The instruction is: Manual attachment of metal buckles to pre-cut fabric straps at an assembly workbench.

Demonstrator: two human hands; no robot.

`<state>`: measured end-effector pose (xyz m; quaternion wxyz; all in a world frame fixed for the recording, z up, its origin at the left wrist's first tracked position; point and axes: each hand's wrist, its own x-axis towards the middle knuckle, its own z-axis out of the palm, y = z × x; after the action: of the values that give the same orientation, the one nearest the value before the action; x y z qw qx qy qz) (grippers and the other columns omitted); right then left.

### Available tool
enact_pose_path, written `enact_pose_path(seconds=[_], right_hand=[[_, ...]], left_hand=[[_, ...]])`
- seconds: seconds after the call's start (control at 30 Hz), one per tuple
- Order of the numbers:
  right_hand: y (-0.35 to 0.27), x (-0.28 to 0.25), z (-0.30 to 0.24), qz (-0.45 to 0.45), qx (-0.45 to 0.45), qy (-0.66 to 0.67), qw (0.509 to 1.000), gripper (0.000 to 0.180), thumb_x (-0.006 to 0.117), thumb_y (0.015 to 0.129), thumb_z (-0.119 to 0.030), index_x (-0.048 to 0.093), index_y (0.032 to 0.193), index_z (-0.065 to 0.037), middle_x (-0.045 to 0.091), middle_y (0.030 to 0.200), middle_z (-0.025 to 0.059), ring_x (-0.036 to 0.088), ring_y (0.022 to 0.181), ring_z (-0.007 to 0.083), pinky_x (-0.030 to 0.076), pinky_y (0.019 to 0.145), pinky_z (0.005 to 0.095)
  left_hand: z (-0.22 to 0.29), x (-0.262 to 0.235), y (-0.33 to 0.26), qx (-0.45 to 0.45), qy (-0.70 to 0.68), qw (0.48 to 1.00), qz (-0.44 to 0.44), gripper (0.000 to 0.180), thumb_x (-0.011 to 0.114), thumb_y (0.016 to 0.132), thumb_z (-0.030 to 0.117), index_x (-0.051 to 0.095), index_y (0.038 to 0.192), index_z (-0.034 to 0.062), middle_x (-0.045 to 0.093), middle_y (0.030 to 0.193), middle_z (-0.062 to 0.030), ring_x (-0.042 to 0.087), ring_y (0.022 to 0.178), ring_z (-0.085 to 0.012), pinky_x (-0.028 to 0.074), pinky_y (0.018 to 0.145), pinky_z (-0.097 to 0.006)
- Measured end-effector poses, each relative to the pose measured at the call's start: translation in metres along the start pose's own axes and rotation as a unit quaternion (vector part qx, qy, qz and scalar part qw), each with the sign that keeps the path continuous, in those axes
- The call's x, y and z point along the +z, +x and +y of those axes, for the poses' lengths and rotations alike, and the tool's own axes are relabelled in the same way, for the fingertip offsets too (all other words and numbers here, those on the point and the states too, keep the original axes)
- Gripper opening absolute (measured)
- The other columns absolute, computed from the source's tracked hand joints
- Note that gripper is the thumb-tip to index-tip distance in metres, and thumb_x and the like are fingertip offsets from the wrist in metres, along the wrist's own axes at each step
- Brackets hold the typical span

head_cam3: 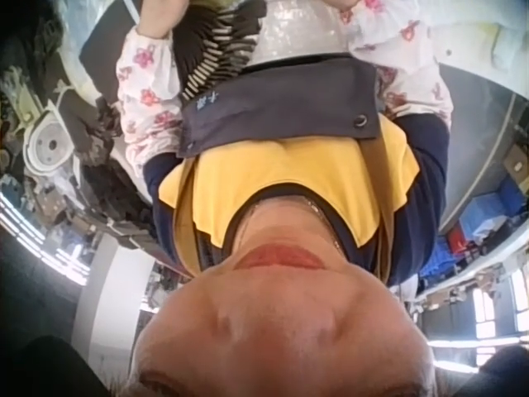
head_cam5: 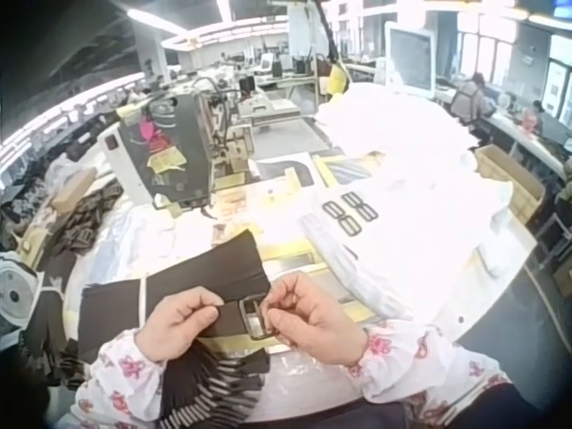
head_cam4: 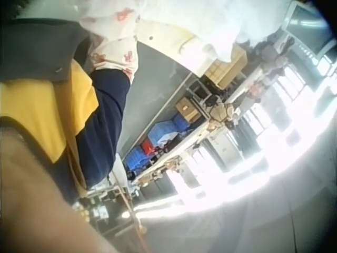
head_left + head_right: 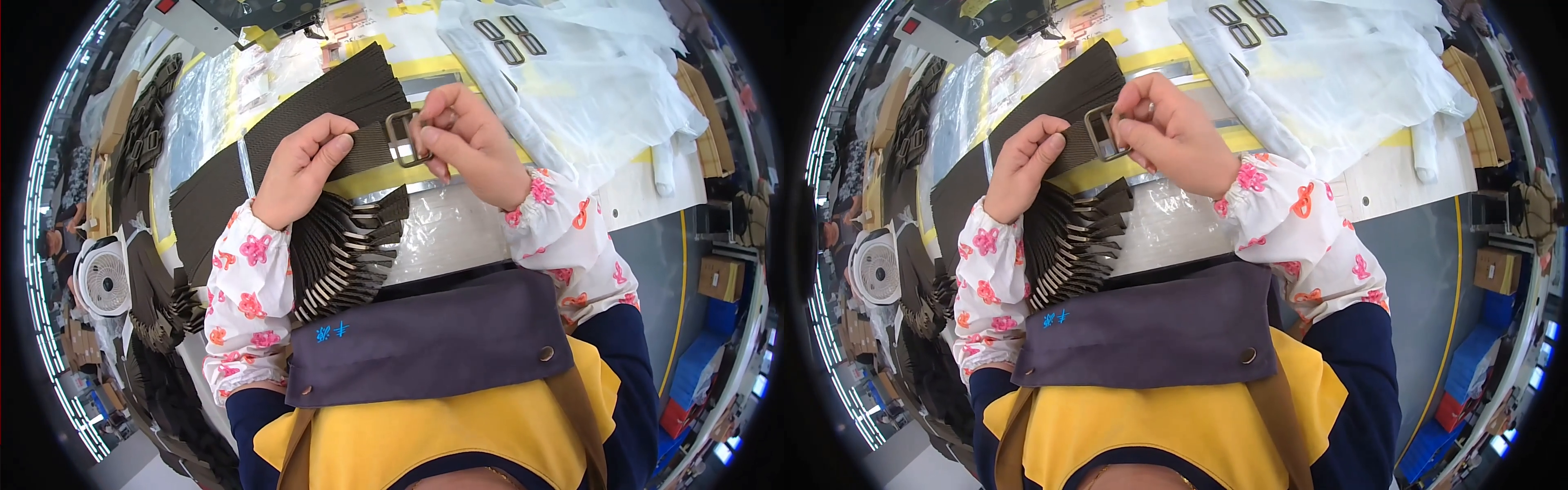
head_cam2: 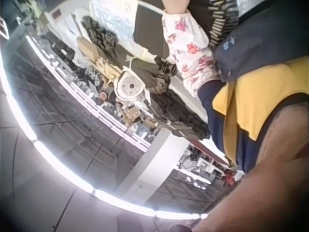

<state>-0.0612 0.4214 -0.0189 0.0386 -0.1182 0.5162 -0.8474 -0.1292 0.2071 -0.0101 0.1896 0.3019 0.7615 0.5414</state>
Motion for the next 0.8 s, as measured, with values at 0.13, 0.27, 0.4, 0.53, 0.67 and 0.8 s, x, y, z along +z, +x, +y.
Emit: enact_pose_path(seconds=[0.13, 0.27, 0.4, 0.53, 0.67, 0.8], right_hand=[[0.008, 0.009, 0.013, -0.005, 0.086, -0.097, 0.991, 0.019, 0.046, 0.085, -0.001, 0.035, 0.101, -0.004, 0.049, 0.074, 0.0027, 0.046, 0.053, 0.0070, 0.038, 0.046, 0.0193], [0.017, 0.013, 0.018, 0.018, 0.132, -0.110, 0.985, 0.021, 0.045, 0.084, 0.001, 0.036, 0.103, -0.002, 0.051, 0.074, 0.0032, 0.049, 0.053, 0.0077, 0.040, 0.045, 0.0203], [0.019, 0.022, 0.019, 0.022, 0.078, -0.116, 0.990, 0.022, 0.045, 0.084, 0.002, 0.039, 0.104, -0.001, 0.053, 0.076, 0.0044, 0.051, 0.054, 0.0073, 0.042, 0.046, 0.0195], [0.016, 0.028, 0.037, 0.044, 0.021, -0.085, 0.995, 0.022, 0.047, 0.083, 0.003, 0.040, 0.104, 0.000, 0.054, 0.077, 0.0045, 0.052, 0.055, 0.0069, 0.043, 0.047, 0.0188], [0.020, 0.030, 0.043, 0.015, 0.028, -0.172, 0.985, 0.017, 0.051, 0.082, 0.001, 0.045, 0.098, 0.000, 0.056, 0.077, 0.0052, 0.055, 0.059, 0.0081, 0.046, 0.048, 0.0205], [0.025, 0.027, 0.028, 0.022, 0.132, -0.173, 0.976, 0.013, 0.053, 0.083, -0.003, 0.049, 0.095, 0.001, 0.056, 0.077, 0.0035, 0.053, 0.058, 0.0065, 0.046, 0.049, 0.0193]], left_hand=[[0.006, 0.004, 0.000, 0.017, 0.052, 0.998, -0.022, 0.014, 0.048, 0.090, 0.012, 0.053, 0.096, 0.0002, 0.053, 0.078, -0.0004, 0.046, 0.073, -0.0055, 0.040, 0.067, -0.020], [0.007, 0.005, -0.003, 0.015, 0.070, 0.997, -0.003, 0.012, 0.047, 0.090, 0.010, 0.052, 0.095, 0.0007, 0.054, 0.079, -0.0025, 0.048, 0.074, -0.0065, 0.040, 0.068, -0.021], [0.002, 0.007, -0.008, 0.057, 0.080, 0.991, 0.087, 0.011, 0.045, 0.090, 0.010, 0.051, 0.094, 0.0010, 0.055, 0.080, -0.0030, 0.049, 0.075, -0.0076, 0.041, 0.069, -0.021], [0.001, 0.017, -0.009, 0.059, 0.054, 0.989, 0.122, 0.011, 0.045, 0.090, 0.009, 0.051, 0.093, 0.0009, 0.054, 0.080, -0.0028, 0.049, 0.075, -0.0082, 0.041, 0.069, -0.021], [0.012, 0.019, -0.010, 0.046, 0.020, 0.993, 0.109, 0.013, 0.046, 0.090, 0.010, 0.053, 0.097, 0.0011, 0.055, 0.081, -0.0033, 0.050, 0.075, -0.0093, 0.041, 0.070, -0.022], [0.023, 0.004, -0.014, 0.097, 0.196, 0.975, 0.042, 0.011, 0.058, 0.079, 0.005, 0.060, 0.090, 0.0033, 0.056, 0.081, -0.0057, 0.052, 0.081, -0.0168, 0.042, 0.072, -0.028]])
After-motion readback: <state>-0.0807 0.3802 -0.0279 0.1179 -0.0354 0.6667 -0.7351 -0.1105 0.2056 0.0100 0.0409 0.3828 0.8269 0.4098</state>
